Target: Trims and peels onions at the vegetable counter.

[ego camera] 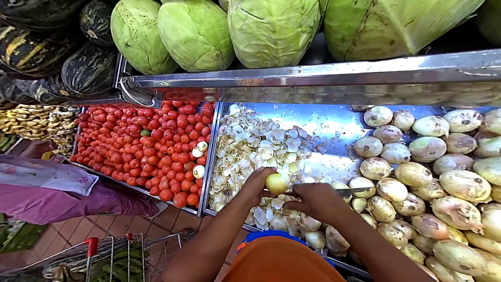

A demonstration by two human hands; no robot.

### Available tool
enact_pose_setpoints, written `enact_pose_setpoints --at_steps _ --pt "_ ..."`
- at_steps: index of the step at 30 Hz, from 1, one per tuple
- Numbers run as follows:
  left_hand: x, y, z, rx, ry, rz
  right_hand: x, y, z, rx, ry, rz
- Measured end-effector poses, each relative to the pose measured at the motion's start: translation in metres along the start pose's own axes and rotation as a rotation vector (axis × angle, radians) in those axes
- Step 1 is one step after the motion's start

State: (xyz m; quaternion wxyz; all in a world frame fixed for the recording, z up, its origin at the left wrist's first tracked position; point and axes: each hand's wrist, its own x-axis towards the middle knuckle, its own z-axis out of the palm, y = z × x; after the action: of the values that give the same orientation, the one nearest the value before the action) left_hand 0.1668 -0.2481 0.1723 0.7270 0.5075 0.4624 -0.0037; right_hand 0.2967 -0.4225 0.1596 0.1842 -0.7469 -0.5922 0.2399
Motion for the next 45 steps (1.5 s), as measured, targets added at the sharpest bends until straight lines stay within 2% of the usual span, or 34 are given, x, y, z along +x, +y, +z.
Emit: enact_pose_setpoints --at_steps 2,6,10,12,15,18,22,29,33,37,39,45 --pt "-0.003 -0.001 0.003 0.070 -0.007 0.037 0.004 0.006 -0.003 -0.069 0.158 -0.001" --pt "-0.007 0.000 0.009 0.151 0.010 0.069 0.012 0.005 -0.010 -0.163 0.101 0.027" --pt "-0.008 0.001 0.006 0.138 0.025 0.067 0.007 0.000 0.000 -0.197 0.132 -0.048" --pt "-0.006 0.000 0.003 0.083 0.027 0.036 0.002 -0.009 0.005 -0.205 0.044 -0.042" --pt "-0.003 -0.001 0.001 -0.031 0.058 -0.050 -0.002 -0.017 0.020 -0.184 -0.192 -0.044" --pt "-0.001 -0.002 -0.001 -0.114 0.021 -0.108 -0.002 -0.011 0.031 -0.196 -0.295 -0.007" --pt "0.001 -0.008 -0.005 -0.226 0.009 -0.156 -0.005 -0.010 0.028 -0.201 -0.331 -0.029" --pt "0.001 -0.012 -0.012 -0.359 0.004 -0.164 -0.015 0.007 0.024 -0.149 -0.243 -0.138" --pt "0.004 -0.011 -0.016 -0.371 -0.024 -0.159 -0.016 0.022 0.016 -0.134 -0.254 -0.052" --pt "-0.001 -0.004 -0.019 -0.377 -0.036 -0.114 -0.017 0.029 -0.003 -0.015 -0.417 0.197" --pt "-0.002 -0.001 -0.020 -0.357 -0.040 -0.076 -0.019 0.029 -0.011 0.024 -0.387 0.261" --pt "-0.003 -0.006 -0.004 -0.220 -0.040 0.042 -0.009 0.000 -0.011 -0.027 -0.060 0.239"
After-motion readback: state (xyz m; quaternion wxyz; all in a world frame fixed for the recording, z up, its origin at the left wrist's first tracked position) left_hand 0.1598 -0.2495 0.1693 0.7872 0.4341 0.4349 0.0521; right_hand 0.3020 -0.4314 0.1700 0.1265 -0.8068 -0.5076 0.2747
